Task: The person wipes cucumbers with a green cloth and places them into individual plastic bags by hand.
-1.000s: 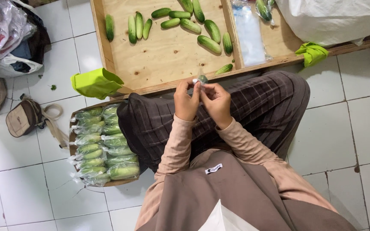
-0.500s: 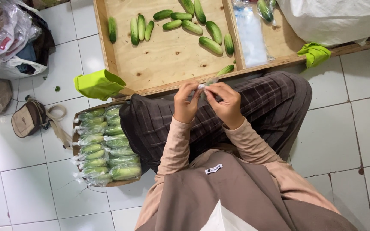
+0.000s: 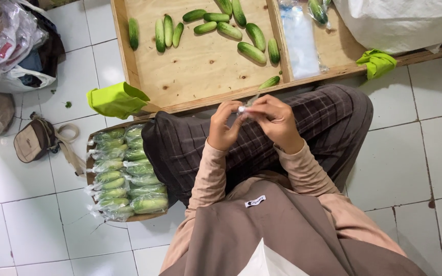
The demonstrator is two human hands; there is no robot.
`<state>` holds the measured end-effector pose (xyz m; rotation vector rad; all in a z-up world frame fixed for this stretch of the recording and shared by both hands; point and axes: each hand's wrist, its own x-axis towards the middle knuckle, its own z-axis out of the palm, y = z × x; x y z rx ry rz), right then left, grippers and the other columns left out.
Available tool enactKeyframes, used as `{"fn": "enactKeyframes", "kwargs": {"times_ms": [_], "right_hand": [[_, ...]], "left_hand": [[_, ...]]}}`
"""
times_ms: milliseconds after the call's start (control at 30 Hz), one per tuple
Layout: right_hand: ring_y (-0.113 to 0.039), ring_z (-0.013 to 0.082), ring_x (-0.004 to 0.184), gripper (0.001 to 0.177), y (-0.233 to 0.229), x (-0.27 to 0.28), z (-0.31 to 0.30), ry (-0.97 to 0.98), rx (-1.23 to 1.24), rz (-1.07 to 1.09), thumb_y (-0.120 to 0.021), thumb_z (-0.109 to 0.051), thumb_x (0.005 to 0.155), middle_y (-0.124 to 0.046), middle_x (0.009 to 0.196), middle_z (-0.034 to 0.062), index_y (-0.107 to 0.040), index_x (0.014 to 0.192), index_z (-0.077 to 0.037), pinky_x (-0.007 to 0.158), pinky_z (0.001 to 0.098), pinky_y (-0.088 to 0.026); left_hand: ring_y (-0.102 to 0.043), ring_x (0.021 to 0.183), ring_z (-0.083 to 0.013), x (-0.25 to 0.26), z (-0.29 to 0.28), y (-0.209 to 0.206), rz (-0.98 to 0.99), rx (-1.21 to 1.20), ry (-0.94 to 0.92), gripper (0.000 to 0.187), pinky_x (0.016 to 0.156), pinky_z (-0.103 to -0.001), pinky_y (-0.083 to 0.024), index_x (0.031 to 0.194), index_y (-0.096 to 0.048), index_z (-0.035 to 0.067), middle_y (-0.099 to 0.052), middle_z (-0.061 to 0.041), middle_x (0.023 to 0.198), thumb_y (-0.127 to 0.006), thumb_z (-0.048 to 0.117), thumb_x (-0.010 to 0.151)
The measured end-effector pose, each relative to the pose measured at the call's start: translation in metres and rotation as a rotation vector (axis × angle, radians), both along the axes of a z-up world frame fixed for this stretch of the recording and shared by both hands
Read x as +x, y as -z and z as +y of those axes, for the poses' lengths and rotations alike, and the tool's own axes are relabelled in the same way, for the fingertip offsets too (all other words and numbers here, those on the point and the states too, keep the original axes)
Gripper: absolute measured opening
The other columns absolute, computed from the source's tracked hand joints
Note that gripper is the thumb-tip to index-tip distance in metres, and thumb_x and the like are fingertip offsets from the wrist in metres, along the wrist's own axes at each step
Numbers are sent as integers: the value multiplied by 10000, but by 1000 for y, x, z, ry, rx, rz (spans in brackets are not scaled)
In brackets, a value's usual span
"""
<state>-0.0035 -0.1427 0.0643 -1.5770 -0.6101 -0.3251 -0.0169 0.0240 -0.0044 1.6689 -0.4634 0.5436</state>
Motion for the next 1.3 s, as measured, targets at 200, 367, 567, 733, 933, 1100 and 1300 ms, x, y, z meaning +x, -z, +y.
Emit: {"fn": "enactKeyframes", "kwargs": {"times_ms": [200,367,567,733,933,1100,1300], "right_hand": [[-647,228,724,131,25,0,-9,-41,-123,117,-741,7,937,-684,887,151,-780,1063,7,636,343,-538],[-642,247,709,45,18,-3,-7,-50,-156,141,-739,-1,942,-678,866,149,-749,982,17,626,346,-527],[-598,220,645,26,20,-2,-4,-65,-204,189,-716,-18,958,-637,818,113,-702,940,-6,565,310,-492],[-609,218,644,60,21,-7,7,-26,-212,149,-711,-36,972,-634,823,103,-682,923,-15,538,297,-480],[-602,282,632,66,15,-12,19,17,-228,37,-666,-5,991,-629,832,133,-662,925,-5,513,330,-476],[-592,218,618,43,2,-14,19,-55,-155,53,-700,-11,971,-667,844,104,-728,938,-12,525,300,-474],[-622,210,712,114,0,-7,17,-84,-51,98,-723,-38,967,-690,881,122,-754,1067,6,638,312,-501]], "left_hand": [[-653,916,-475,-1,4,-13,16,68,120,87,832,-523,-517,987,-669,-24,-684,-203,973,-714,12,921],[-661,880,-440,-2,4,-14,45,73,103,62,805,-494,-522,962,-669,6,-691,-176,944,-705,37,922],[-716,787,-357,-5,4,-7,85,4,-12,80,741,-413,-559,913,-713,39,-732,-129,864,-746,5,848],[-690,634,-262,-4,3,-3,78,-17,-148,118,637,-342,-558,872,-764,97,-733,-76,765,-767,10,793],[-644,543,-182,-9,3,-5,106,-141,-235,223,543,-292,-552,917,-803,57,-704,-99,715,-700,-95,791],[-557,605,-85,-18,-1,-1,167,-233,-234,238,522,-291,-517,997,-766,34,-647,-90,681,-649,-112,851],[-539,601,-84,-18,-2,1,167,-316,-119,183,511,-280,-483,958,-735,31,-707,-107,751,-695,-105,843]]}}
